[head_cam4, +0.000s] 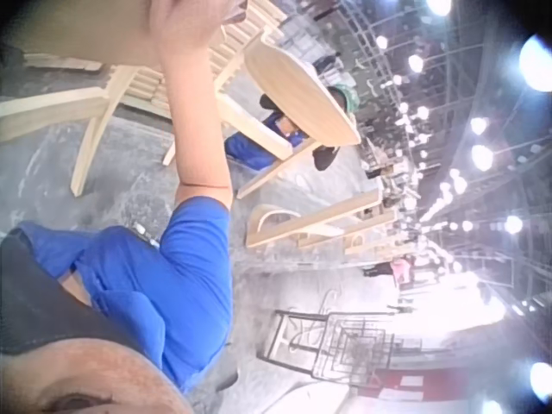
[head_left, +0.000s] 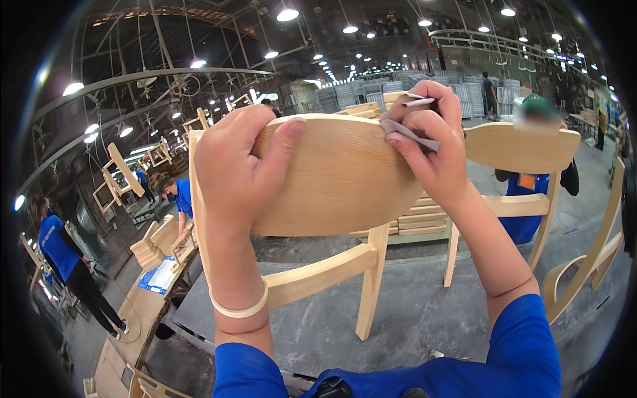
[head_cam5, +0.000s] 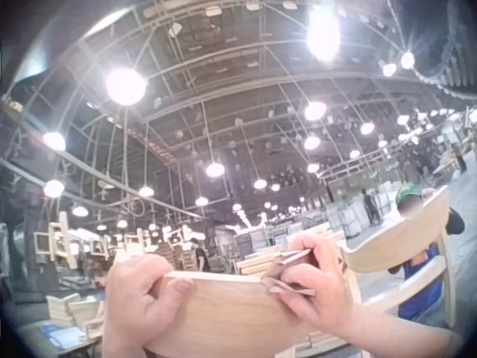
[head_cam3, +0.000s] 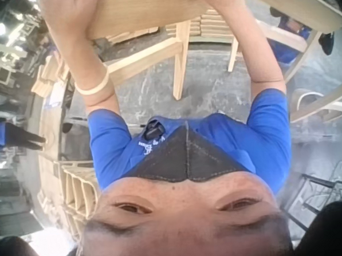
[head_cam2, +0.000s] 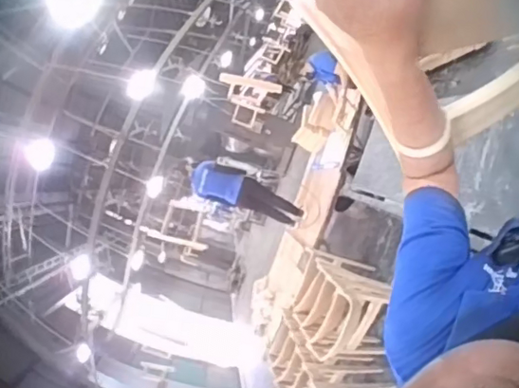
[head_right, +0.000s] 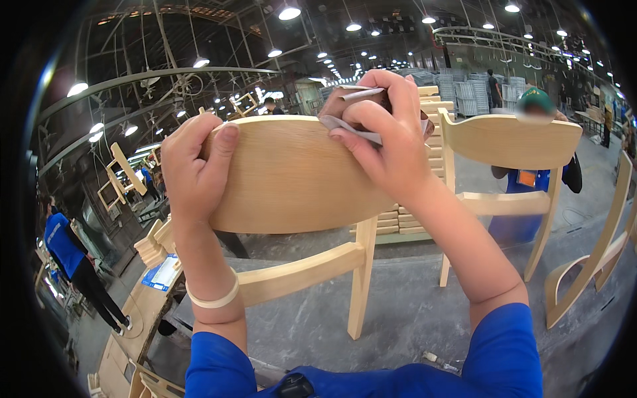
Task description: The person sands the surfaces of wooden chair frames using a sanding block. They rotate the chairs to reach different sides and stack finished chairs on a nearby pile.
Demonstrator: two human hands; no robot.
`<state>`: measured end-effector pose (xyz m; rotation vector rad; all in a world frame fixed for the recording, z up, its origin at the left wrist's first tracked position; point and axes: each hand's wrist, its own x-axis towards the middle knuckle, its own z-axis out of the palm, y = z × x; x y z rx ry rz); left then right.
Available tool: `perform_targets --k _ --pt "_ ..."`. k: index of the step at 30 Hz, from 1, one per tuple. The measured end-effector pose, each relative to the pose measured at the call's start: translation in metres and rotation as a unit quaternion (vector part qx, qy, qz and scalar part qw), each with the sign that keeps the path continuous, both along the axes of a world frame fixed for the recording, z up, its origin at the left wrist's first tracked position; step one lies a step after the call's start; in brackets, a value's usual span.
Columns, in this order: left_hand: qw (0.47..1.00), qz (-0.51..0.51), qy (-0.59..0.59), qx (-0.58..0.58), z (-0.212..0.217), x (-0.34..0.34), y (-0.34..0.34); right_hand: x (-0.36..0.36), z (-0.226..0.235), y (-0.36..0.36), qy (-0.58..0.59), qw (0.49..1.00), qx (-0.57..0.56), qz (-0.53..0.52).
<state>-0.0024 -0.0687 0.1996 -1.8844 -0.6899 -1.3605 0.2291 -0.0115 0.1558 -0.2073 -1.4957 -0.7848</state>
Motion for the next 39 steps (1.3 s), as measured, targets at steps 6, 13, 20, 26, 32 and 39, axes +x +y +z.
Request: perform_targets --k 6,13,20,26,32,39 --pt "1.000 -0.007 -0.001 -0.003 0.001 0.000 0.001 -0.005 0.000 0.002 -0.008 1.000 0.004 -0.015" --pt "1.000 0.000 0.005 0.001 0.004 -0.004 0.003 -0.010 0.001 0.007 0.001 1.000 -0.001 0.013" --pt "1.000 0.028 0.006 -0.012 0.003 0.001 0.004 -0.007 -0.002 0.012 0.026 0.999 -0.009 0.018" --pt "1.000 0.009 0.012 -0.007 0.005 0.000 0.008 -0.010 0.000 0.014 0.044 0.998 0.036 0.024" --pt "1.000 0.007 0.008 -0.017 0.006 0.002 0.015 -0.012 -0.005 0.019 0.035 0.999 0.010 0.017" --pt "0.999 -0.009 0.015 -0.031 0.005 0.006 0.021 -0.002 -0.013 0.024 0.058 0.998 -0.012 0.009"
